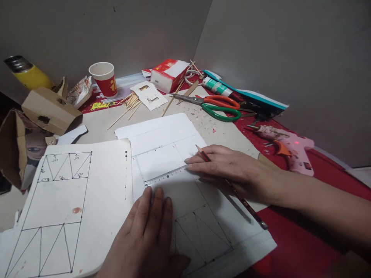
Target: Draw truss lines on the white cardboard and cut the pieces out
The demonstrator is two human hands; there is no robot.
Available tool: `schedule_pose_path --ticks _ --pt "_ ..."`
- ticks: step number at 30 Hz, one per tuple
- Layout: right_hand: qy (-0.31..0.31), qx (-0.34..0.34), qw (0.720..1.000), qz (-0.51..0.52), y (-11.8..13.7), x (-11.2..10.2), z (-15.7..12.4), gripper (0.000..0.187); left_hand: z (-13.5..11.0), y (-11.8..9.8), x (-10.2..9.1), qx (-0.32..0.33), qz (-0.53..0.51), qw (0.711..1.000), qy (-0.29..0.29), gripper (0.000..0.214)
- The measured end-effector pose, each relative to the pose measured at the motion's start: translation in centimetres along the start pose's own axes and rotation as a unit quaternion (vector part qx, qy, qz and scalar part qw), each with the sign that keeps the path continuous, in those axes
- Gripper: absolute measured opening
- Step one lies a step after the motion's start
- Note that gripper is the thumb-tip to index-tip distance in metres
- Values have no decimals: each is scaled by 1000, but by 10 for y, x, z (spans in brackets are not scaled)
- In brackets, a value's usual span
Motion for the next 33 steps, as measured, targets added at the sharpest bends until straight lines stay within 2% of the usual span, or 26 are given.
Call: schedule_pose_path --ticks 6,11,18,25,33 --pt "-3 5 1000 -19 -1 1 -1 30 2 2 -3 -3 8 1000 -5 79" --pt "-15 -1 1000 -10 -1 1 1 28 1 2 -4 2 29 1000 9 90" --pt "-29 28 999 1 -3 4 -2 25 2 3 -3 6 60 998 -6 90" --pt "-28 25 999 -32 -3 4 -2 22 9 0 -14 0 68 997 -26 87" --pt "-56 22 998 -26 -7 12 -7 29 0 -1 -2 -14 34 999 6 88"
Point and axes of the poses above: each hand's wrist, its own z-axis towards the middle knuckle, its own x-axis out of the palm, y = z × x, the point moved 2 cm from there along z, towards the middle knuckle, and after that the axes turned 12 degrees about y, right-handed, at the moved point
